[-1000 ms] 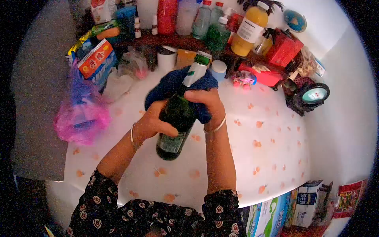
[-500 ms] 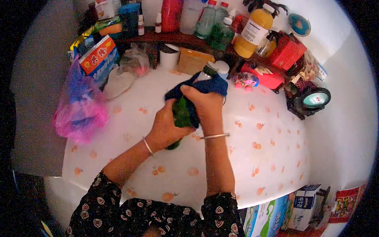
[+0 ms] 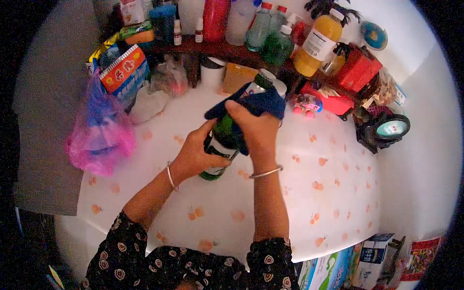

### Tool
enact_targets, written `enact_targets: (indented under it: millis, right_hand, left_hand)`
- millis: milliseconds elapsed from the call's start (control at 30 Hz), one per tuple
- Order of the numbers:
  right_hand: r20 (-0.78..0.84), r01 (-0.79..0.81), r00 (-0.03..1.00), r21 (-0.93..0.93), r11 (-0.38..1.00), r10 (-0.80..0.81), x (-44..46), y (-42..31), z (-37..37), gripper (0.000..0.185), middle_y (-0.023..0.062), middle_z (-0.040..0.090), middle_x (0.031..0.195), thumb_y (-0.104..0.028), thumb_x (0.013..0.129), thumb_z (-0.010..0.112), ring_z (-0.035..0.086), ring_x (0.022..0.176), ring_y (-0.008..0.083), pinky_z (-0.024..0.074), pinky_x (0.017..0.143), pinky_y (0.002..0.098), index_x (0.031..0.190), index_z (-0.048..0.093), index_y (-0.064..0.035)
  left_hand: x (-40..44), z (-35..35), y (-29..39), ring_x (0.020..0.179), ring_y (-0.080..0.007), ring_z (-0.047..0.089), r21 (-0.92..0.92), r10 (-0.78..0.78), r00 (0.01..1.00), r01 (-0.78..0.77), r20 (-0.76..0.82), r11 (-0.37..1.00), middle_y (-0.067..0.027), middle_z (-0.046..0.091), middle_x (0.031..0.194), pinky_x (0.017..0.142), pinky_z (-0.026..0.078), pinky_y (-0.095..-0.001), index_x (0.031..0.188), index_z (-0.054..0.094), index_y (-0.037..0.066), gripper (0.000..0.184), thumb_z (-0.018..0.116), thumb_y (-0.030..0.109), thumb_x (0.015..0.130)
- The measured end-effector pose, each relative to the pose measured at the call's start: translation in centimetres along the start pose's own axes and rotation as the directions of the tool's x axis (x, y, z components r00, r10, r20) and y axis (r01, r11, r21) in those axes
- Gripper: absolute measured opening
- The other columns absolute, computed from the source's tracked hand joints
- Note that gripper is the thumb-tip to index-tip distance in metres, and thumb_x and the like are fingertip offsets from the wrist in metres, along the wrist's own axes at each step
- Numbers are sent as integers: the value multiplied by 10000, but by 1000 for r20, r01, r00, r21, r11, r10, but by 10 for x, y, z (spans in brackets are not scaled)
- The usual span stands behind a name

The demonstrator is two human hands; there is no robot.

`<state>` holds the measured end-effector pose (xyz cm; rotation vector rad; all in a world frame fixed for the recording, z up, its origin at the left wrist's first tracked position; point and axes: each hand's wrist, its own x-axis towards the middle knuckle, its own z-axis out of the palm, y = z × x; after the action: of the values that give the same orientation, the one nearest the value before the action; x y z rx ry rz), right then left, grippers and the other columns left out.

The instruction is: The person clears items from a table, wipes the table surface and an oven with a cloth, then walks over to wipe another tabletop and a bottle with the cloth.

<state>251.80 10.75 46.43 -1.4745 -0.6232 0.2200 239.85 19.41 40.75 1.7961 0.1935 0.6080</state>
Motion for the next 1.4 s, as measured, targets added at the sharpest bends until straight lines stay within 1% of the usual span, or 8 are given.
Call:
enact_targets:
  millis: [100, 333, 767, 867, 967, 1100, 1200, 1400]
  right_hand:
    - [-82, -8, 996, -315, 949, -19, -23, -10, 17, 426, 122, 666, 880, -427, 735, 724, 633, 847, 277, 459, 809, 372, 924, 660, -51]
    - [-95, 117, 988, -49, 992, -121, -31, 59, 22, 397, 109, 620, 788, -372, 940, 501, 582, 790, 241, 446, 778, 348, 915, 629, 3]
    - [35, -75, 996, -75, 994, 78, -24, 138, 2, 331, 83, 641, 708, -323, 842, 674, 592, 683, 154, 474, 669, 303, 872, 665, 6]
    - [555, 515, 800, -442, 734, -227, -7, 92, -21, 377, 150, 656, 715, -373, 788, 710, 651, 708, 228, 496, 660, 321, 863, 680, -5]
    - [577, 435, 788, -769, 468, 215, 11, 23, -42, 465, 213, 653, 815, -419, 738, 736, 666, 759, 279, 513, 664, 336, 925, 674, 2]
    - [344, 192, 932, -217, 957, -109, 51, -52, -22, 541, 107, 668, 925, -286, 744, 768, 629, 727, 139, 502, 658, 275, 1153, 578, 12]
    - [324, 383, 868, 43, 923, -376, 60, -75, 18, 484, 50, 654, 905, -207, 737, 778, 597, 745, 100, 494, 665, 252, 1119, 570, 6]
    - [278, 397, 898, -174, 901, -342, 63, -61, 67, 300, 38, 661, 774, -194, 703, 791, 602, 699, 95, 496, 667, 256, 856, 606, -15]
  left_hand:
    - [5, 5, -4, 989, -323, 603, 78, 112, 986, -103, -126, 992, -205, 590, 1086, 861, 481, -355, 1214, 439, -37, 734, 797, 120, 593]
    - [22, -23, 13, 918, -282, 645, 158, 171, 948, -131, -268, 979, -177, 642, 983, 821, 501, -354, 1172, 459, -9, 690, 794, 112, 581]
    - [152, -133, 86, 984, -275, 601, 480, 533, 703, -302, -472, 824, -172, 609, 1047, 882, 472, -353, 1210, 407, -28, 820, 836, 108, 524]
    - [154, -136, 79, 993, -290, 602, 603, 591, 672, -262, -446, 754, -192, 605, 1067, 889, 471, -358, 1217, 404, -29, 822, 837, 110, 531]
    - [124, -112, 69, 1005, -307, 600, 460, 502, 720, -281, -479, 842, -203, 601, 1075, 905, 465, -368, 1220, 401, -27, 829, 839, 118, 531]
    - [102, -83, 29, 1029, -352, 577, 437, 441, 802, -255, -403, 863, -204, 568, 1100, 921, 451, -391, 1260, 363, -14, 855, 814, 97, 542]
    - [84, -59, 4, 1135, -373, 464, 464, 502, 795, -323, -340, 825, -215, 470, 1177, 983, 379, -419, 1255, 369, -2, 793, 761, 44, 568]
    - [66, -40, -22, 1089, -402, 455, 319, 398, 845, -291, -357, 902, -222, 460, 1150, 950, 389, -432, 1292, 316, -11, 841, 751, 29, 573]
